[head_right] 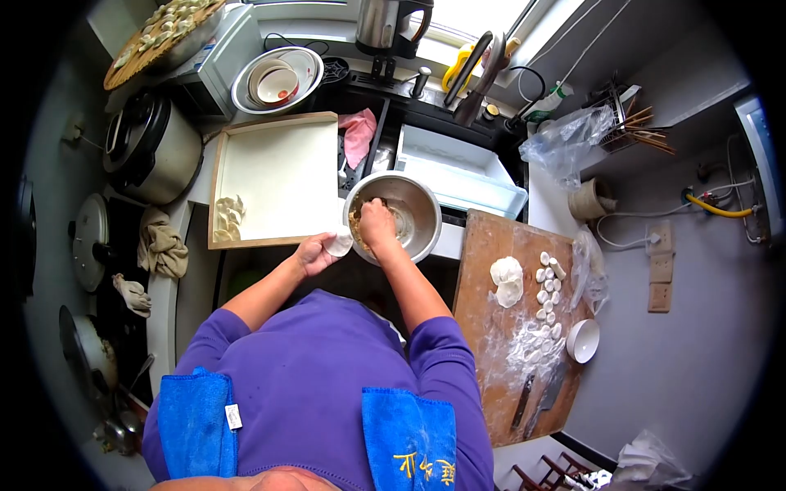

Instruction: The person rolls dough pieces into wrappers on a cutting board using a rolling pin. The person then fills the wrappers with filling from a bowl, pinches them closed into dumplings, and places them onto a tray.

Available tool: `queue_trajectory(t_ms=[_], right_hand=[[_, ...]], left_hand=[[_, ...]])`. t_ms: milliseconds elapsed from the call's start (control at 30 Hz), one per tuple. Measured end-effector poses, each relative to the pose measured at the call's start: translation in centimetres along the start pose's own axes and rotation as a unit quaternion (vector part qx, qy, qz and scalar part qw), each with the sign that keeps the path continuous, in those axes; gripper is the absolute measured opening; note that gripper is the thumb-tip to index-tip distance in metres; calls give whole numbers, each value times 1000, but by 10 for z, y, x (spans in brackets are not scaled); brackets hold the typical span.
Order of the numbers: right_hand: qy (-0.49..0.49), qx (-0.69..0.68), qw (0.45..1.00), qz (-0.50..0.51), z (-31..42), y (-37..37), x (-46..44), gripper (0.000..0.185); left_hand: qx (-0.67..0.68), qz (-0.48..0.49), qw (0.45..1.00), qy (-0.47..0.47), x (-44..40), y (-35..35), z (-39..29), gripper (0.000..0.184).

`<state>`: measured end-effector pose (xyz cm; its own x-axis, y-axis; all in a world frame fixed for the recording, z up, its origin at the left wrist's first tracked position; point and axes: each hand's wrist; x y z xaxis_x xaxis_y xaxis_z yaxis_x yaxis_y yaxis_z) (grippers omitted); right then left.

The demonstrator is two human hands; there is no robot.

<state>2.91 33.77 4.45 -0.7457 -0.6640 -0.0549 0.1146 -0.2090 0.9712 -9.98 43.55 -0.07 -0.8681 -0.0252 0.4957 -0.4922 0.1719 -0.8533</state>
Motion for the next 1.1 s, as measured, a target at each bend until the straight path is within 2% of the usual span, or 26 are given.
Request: queue_trajectory(t_ms=[67, 100, 133, 200, 233, 333, 367, 400, 500, 533, 600, 733, 767, 867, 967, 1033, 1100], right_hand=[[94, 32, 989, 113, 1, 6, 10, 13], [76, 41, 988, 129, 1, 10, 11, 13], [78, 44, 987, 130, 2, 20, 8, 13], [49, 38, 997, 50, 5, 36, -2, 11], [46, 46, 997, 40, 6, 40, -10, 10], [88, 85, 992, 21, 15, 39, -20, 13], [128, 100, 986, 38, 19, 42, -18, 14], [129, 101, 986, 38, 21, 41, -12, 14], [230, 77, 963, 121, 21, 36, 9, 10], [231, 78, 962, 122, 18, 39, 8, 10], [159, 96, 974, 131, 14, 46, 5, 11], [102, 64, 992, 25, 4, 27, -13, 9], [102, 62, 993, 25, 3, 25, -10, 9], [180, 58, 973, 129, 0, 17, 11, 10], [175, 54, 978, 100, -3, 21, 21, 9], [136, 32, 990, -24, 3, 24, 21, 7], [148, 39, 988, -23, 7, 18, 24, 6]], left_hand=[[6, -2, 1000, 1, 0, 0, 0, 31], [8, -1, 1000, 0, 0, 1, 1, 31], [8, -2, 1000, -3, -1, 2, 1, 31], [11, -5, 1000, -6, 0, 2, 3, 31], [1, -13, 1000, -7, 2, -1, 2, 31], [-10, -25, 1000, -6, 4, -3, 0, 31], [-10, -28, 1000, -4, 4, -2, 0, 31], [-9, -27, 1000, -5, 4, -2, 0, 31], [6, -14, 1000, -5, 4, -1, -1, 31], [7, -9, 1000, -5, 3, 1, 0, 31], [8, -4, 1000, -6, 0, 4, 1, 32], [3, -16, 1000, -3, 0, 3, 1, 32], [10, -18, 1000, 2, 1, 3, 0, 32], [5, -24, 1000, -1, 1, 4, -2, 30], [17, -11, 1000, 0, 0, 4, 0, 30], [25, -14, 1000, 2, 0, 5, 2, 30], [30, -17, 999, 2, 0, 6, 1, 30]])
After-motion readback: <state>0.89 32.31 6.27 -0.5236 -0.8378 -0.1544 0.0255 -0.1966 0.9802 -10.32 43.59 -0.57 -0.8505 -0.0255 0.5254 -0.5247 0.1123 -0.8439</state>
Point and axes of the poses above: each hand's wrist, its own x-axis away from the middle knuckle, its own y-axis out of the back of the hand, z = x × y, and after that the axes turned 13 degrees about x, right-handed
